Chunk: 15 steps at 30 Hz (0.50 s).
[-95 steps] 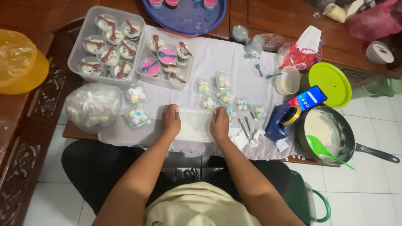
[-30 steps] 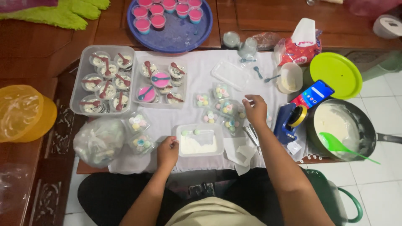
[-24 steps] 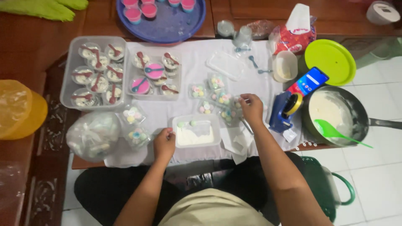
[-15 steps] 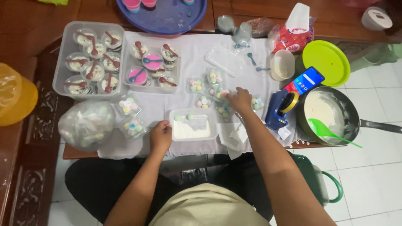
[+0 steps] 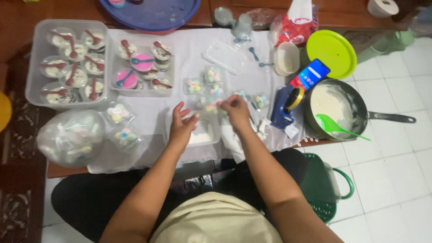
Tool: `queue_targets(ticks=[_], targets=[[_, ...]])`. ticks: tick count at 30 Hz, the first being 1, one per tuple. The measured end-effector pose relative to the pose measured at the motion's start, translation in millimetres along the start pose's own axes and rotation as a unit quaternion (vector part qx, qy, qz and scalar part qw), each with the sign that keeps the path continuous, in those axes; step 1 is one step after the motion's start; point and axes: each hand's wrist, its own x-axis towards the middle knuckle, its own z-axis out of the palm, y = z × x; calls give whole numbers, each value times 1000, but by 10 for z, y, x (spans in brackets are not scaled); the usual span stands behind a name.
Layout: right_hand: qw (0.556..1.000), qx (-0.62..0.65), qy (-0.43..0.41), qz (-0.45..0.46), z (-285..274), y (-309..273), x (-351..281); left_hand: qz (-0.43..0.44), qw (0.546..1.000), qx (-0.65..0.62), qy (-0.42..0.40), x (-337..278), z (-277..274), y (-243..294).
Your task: The person places small colorful desserts into plastic containers and then moves trays and containers of various snacks and desserts around the workspace.
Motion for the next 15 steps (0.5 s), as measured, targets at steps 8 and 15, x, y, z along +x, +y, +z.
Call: queue_targets(ticks=[8,15], targets=[[978,-204,30,-27,-858,300,-9,-168,960,-224,-16,99,205,-450],[794,-605,-20,-61,-1094,538,-70,-152,974,-169,-7,-184,60,-327]])
